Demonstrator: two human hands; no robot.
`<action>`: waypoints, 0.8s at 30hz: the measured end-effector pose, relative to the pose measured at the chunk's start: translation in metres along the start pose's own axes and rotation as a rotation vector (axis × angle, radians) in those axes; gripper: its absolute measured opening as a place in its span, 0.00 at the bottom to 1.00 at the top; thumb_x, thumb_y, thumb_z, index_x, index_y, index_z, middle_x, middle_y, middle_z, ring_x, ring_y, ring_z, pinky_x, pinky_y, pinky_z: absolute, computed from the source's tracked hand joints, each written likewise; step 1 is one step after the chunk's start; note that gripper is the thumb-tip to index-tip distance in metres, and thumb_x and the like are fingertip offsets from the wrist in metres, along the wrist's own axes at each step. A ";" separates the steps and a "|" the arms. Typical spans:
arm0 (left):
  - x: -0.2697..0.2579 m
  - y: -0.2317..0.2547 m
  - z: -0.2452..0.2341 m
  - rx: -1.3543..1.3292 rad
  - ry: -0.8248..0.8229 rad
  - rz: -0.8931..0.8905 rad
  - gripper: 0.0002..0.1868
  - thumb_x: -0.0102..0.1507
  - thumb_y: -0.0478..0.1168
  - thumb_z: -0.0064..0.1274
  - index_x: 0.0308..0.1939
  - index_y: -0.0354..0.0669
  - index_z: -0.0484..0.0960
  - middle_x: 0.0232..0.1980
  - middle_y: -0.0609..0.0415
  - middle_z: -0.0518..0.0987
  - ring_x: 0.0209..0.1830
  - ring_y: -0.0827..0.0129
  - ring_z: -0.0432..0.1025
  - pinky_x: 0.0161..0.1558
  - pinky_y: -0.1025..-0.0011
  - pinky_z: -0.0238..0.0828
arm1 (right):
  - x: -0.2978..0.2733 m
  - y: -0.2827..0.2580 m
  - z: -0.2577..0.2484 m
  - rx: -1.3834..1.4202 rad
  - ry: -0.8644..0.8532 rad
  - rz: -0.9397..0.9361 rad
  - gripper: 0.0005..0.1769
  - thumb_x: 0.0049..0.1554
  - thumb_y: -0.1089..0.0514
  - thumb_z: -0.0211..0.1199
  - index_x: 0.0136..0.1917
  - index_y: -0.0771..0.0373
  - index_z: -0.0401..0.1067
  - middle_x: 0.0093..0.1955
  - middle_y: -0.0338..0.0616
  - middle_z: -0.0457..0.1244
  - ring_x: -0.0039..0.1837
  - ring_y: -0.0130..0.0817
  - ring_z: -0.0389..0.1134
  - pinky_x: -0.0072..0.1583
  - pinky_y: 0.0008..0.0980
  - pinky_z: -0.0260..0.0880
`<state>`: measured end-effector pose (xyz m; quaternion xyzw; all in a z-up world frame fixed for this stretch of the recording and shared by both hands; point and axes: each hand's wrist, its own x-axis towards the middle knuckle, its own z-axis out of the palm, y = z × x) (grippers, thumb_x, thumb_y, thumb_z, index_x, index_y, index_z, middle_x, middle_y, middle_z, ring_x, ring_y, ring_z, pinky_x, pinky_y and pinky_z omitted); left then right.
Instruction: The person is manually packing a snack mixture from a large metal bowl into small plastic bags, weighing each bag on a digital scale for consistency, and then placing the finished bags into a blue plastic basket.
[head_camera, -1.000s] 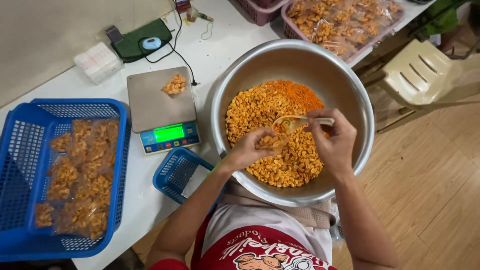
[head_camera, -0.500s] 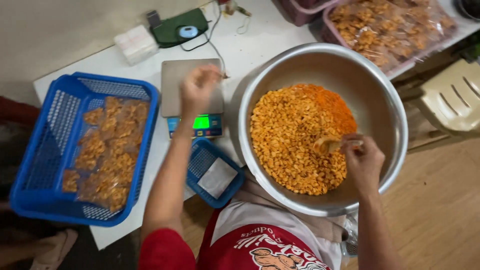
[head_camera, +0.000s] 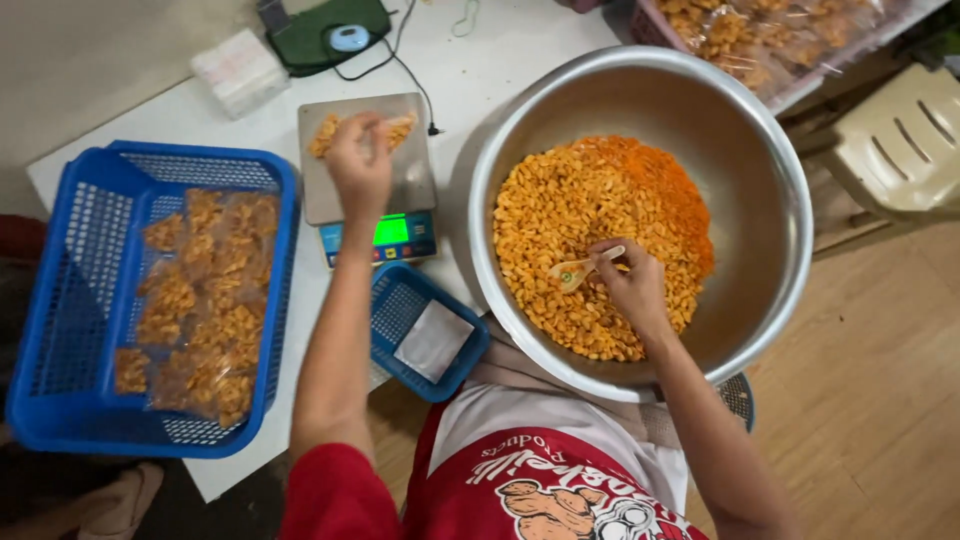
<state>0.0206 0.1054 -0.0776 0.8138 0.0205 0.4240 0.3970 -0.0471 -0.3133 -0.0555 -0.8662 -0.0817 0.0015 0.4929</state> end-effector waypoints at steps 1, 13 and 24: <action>0.004 0.015 -0.010 -0.384 -0.027 -0.227 0.05 0.72 0.36 0.51 0.46 0.41 0.82 0.40 0.51 0.83 0.46 0.69 0.78 0.50 0.69 0.75 | -0.002 0.005 -0.001 0.085 -0.003 0.042 0.08 0.61 0.66 0.64 0.52 0.58 0.80 0.45 0.50 0.70 0.48 0.37 0.73 0.46 0.40 0.76; -0.130 0.148 0.009 -0.638 -0.786 -0.437 0.46 0.50 0.26 0.65 0.71 0.31 0.62 0.69 0.32 0.73 0.71 0.39 0.65 0.71 0.44 0.57 | -0.004 -0.081 -0.061 0.205 0.375 -0.103 0.10 0.55 0.72 0.65 0.49 0.63 0.80 0.49 0.52 0.72 0.51 0.44 0.75 0.45 0.39 0.82; -0.156 0.179 0.021 -0.863 -0.845 -0.633 0.32 0.62 0.31 0.62 0.70 0.41 0.69 0.45 0.43 0.85 0.33 0.68 0.81 0.36 0.65 0.83 | -0.029 -0.120 -0.067 -0.108 0.391 -0.612 0.09 0.56 0.68 0.66 0.49 0.60 0.82 0.47 0.45 0.71 0.51 0.47 0.75 0.51 0.40 0.78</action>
